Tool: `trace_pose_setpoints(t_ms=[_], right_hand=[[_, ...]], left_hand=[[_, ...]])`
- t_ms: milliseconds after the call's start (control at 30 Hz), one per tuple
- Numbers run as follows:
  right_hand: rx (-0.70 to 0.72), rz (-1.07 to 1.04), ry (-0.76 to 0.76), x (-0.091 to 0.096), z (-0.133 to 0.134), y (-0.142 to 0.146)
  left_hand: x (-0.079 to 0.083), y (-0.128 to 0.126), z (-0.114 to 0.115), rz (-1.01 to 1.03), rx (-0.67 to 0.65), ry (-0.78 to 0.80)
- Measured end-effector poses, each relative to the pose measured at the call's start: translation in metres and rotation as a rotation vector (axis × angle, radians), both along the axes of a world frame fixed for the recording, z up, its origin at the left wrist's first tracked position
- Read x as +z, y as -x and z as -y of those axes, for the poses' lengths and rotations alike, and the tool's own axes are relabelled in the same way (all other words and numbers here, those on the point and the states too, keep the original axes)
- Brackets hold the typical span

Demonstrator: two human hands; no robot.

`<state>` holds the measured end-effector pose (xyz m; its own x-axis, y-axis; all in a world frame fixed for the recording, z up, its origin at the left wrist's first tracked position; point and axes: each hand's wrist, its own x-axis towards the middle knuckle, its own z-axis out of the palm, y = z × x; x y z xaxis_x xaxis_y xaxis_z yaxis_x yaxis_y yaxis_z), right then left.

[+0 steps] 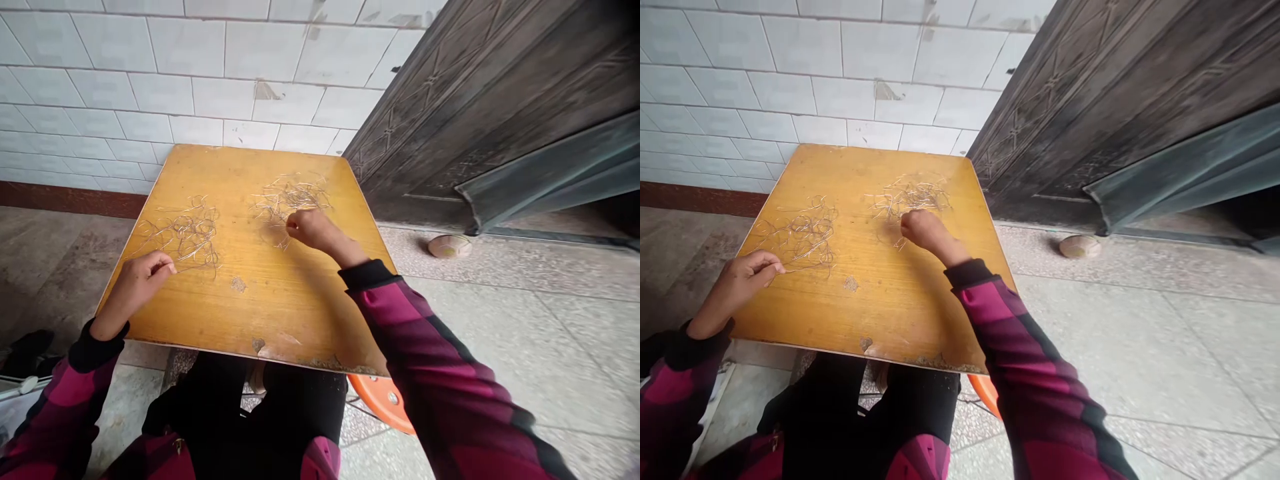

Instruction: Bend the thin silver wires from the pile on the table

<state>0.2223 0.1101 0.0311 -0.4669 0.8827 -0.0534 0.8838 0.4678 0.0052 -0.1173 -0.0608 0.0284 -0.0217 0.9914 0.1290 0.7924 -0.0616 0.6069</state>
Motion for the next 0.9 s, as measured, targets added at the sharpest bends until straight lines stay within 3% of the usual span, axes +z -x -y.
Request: trace_pose_setpoints(t_ms=[100, 233, 333, 433, 500, 567, 633, 700, 800, 900], right_hand=[[0.003, -0.153, -0.062, -0.007, 0.002, 0.005], [0.203, -0.550, -0.066, -0.011, 0.027, 0.025], [0.268, -0.792, -0.039, -0.006, 0.041, 0.047], [0.258, -1.032, -0.011, 0.003, 0.049, 0.070], [0.317, -1.191, 0.099, 0.009, 0.053, 0.081], [0.392, -1.330, 0.319, 0.012, 0.057, 0.086], [0.402, -1.438, 0.565, 0.012, 0.063, 0.081], [0.323, -1.518, 0.741, 0.010, 0.071, 0.068], [0.144, -1.573, 0.827, 0.001, 0.082, 0.036], [-0.002, -1.573, 0.843, -0.013, 0.092, 0.002]], left_hand=[[0.002, -0.005, -0.010, 0.030, 0.020, -0.030], [0.009, -0.005, -0.022, 0.008, 0.076, -0.172], [0.020, -0.006, -0.027, -0.059, 0.093, -0.295], [0.028, -0.016, -0.026, -0.065, 0.013, -0.365], [0.030, -0.027, -0.023, -0.039, -0.078, -0.352], [0.029, -0.042, -0.020, 0.012, -0.156, -0.309], [0.025, -0.056, -0.019, 0.100, -0.215, -0.225], [0.020, -0.069, -0.021, 0.252, -0.296, -0.063], [0.009, -0.088, -0.028, 0.640, -0.457, 0.338], [-0.002, -0.108, -0.037, 1.052, -0.482, 0.721]])
